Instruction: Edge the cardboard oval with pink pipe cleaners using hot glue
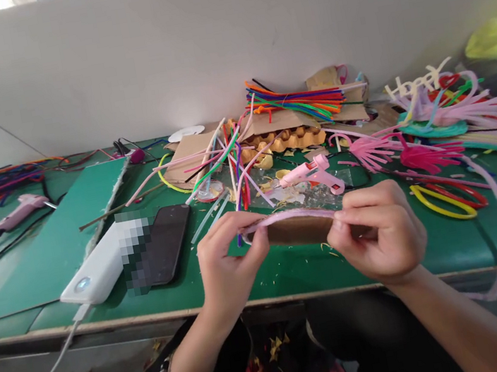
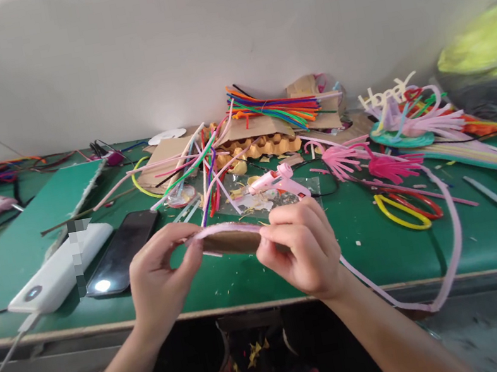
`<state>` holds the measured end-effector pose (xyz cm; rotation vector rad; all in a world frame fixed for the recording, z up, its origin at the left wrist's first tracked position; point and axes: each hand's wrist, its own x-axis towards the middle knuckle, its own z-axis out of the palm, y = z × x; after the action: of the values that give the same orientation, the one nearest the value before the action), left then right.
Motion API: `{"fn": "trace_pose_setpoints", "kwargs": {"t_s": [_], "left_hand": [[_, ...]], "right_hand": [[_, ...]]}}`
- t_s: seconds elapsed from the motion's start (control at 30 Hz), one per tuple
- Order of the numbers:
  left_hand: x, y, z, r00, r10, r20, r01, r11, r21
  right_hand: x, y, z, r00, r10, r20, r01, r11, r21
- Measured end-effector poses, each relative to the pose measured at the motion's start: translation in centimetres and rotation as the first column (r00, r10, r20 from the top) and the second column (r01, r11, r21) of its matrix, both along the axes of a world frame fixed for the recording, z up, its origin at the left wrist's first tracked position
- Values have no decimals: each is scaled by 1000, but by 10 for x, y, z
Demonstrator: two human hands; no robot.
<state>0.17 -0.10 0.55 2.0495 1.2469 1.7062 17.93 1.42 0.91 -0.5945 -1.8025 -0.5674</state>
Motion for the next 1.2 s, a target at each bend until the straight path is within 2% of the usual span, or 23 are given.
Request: {"fn": "trace_pose_setpoints", "kwargs": {"t_s": [0.2, 0.37, 0.47, 0.57, 0.7, 0.77, 0.83, 0.93, 1.0, 1.1, 1.2], "left_hand": [[-1, 0, -3, 979, 138, -152, -124, 987, 98], [-3, 0, -5, 917, 288, -276, -211, 938, 276], [-3, -1, -4, 896, 327, -302, -230, 921, 315], [-4, 1, -3, 918, 268, -292, -187, 943, 277], [-8, 3, 0, 967, 61, -248, -29, 991, 129], [-10, 3, 1, 980, -45, -194, 53, 998, 38], [-12, 2, 2, 991, -114, -74, 110, 993, -48], [-14, 1, 1, 975, -148, 163, 176, 969, -174], [-15, 2, 1, 951, -154, 268, 218, 949, -228], [-15, 3, -1, 928, -161, 335, 247, 940, -233], [-16, 3, -2, 928, -186, 324, 259, 946, -197]], "right_hand": [[1, 1, -3, 998, -47, 45, 44, 997, 67], [-1, 0, -5, 997, -45, 56, 41, 997, 61], [-2, 0, -4, 998, -45, 48, 43, 998, 49], [-1, 1, -3, 999, -36, 39, 34, 998, 49], [-1, 1, -2, 999, -15, 33, 14, 1000, 28], [-1, 1, -2, 999, 2, 50, -3, 1000, 14], [0, 1, -2, 998, 18, 66, -19, 1000, 9], [1, 3, -2, 999, 9, 52, -10, 1000, 9], [2, 6, -3, 1000, -4, 31, 5, 1000, -5], [4, 10, -4, 1000, 4, 2, -3, 1000, -28], [4, 11, -4, 1000, 8, -7, -8, 999, -31]]}}
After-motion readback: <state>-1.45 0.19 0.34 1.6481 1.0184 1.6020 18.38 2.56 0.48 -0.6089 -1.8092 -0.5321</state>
